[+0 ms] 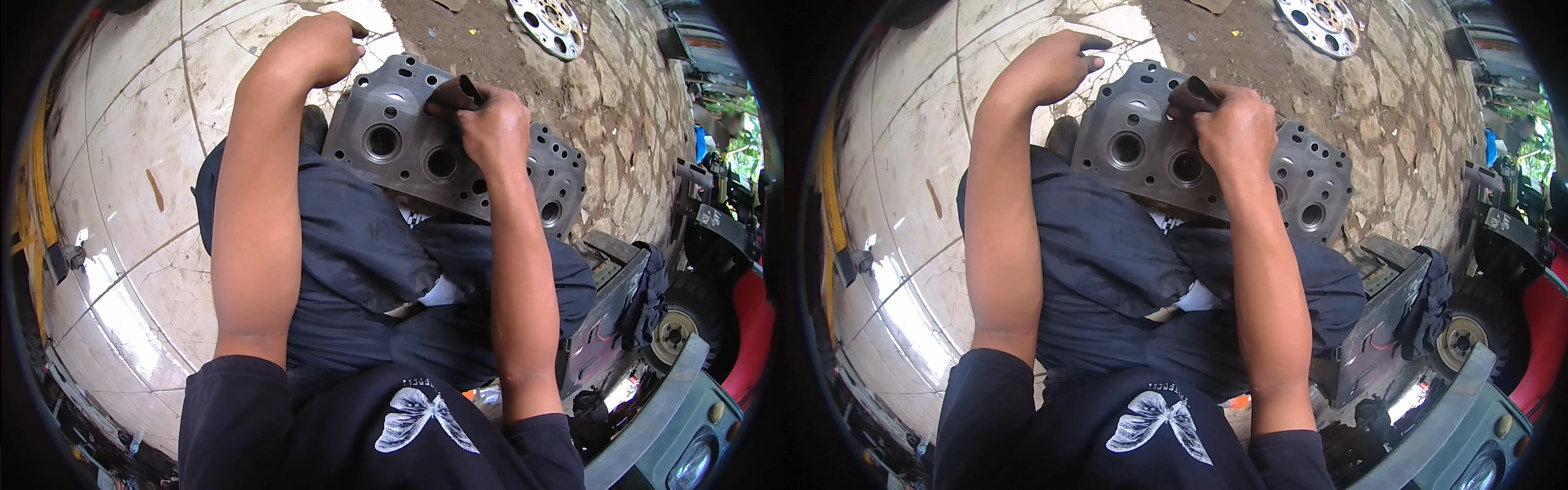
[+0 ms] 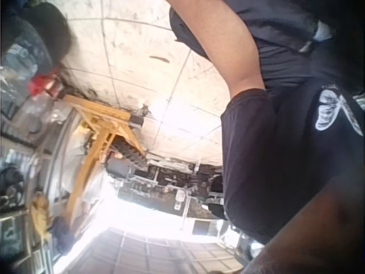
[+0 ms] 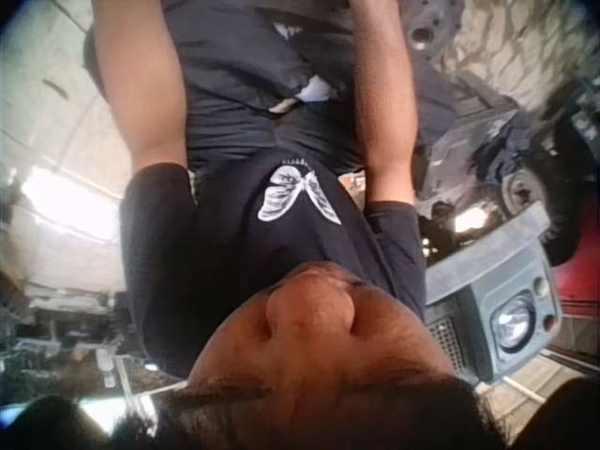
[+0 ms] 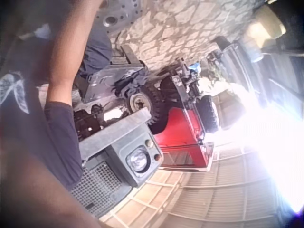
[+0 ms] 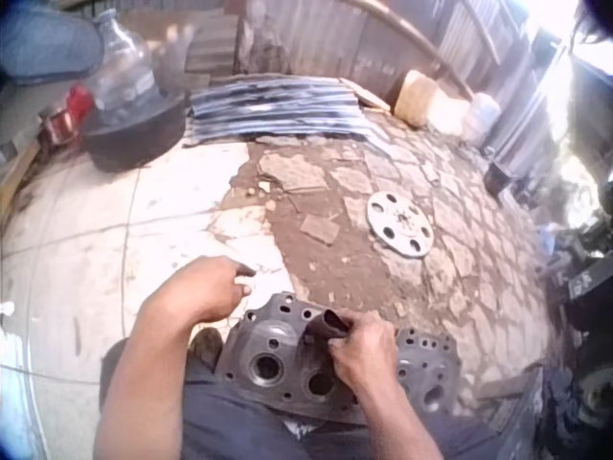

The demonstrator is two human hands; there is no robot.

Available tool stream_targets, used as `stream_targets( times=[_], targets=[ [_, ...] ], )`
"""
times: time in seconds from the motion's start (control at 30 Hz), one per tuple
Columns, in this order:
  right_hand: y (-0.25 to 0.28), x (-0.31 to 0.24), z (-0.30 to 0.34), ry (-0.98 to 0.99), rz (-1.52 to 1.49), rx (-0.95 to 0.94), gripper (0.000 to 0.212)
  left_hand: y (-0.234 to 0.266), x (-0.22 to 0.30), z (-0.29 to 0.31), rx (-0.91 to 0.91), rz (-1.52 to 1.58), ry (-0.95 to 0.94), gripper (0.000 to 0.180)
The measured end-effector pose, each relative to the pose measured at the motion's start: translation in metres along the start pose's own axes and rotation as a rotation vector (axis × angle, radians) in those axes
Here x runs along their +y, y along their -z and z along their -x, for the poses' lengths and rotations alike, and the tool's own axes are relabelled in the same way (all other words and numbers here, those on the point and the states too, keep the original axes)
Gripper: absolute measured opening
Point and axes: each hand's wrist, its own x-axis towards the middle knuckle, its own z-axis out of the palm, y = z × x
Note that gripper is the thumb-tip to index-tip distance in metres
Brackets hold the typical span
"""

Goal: The person sits on the floor and scrubs a metal engine cylinder head with a small abrasive pad. They repeatedly rub the surface and the holes of the part, occasionally lifting and repositioning it to access different areas.

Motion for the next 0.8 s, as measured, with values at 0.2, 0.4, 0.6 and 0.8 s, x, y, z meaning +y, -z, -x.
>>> stream_targets(
  times=[0.2,0.4,0.6,0.8],
  targets=[
    [-0.017,-0.044,0.007,0.070,0.125,0.078,0.037,0.004,0.010,-0.003,-0.048,-0.045,-0.056,0.039],
    [-0.003,-0.007,0.000,0.049,0.117,0.024,0.042,0.001,0.000,-0.001,-0.023,-0.018,0.042,0.040],
    [-0.019,-0.049,0.008,0.089,0.191,0.085,0.041,0.000,0.003,-0.010,-0.053,-0.036,-0.014,0.040],
    [-0.012,-0.004,0.002,0.080,0.083,0.069,0.039,0.002,-0.003,-0.004,-0.044,-0.055,0.066,0.039]
  ],
)
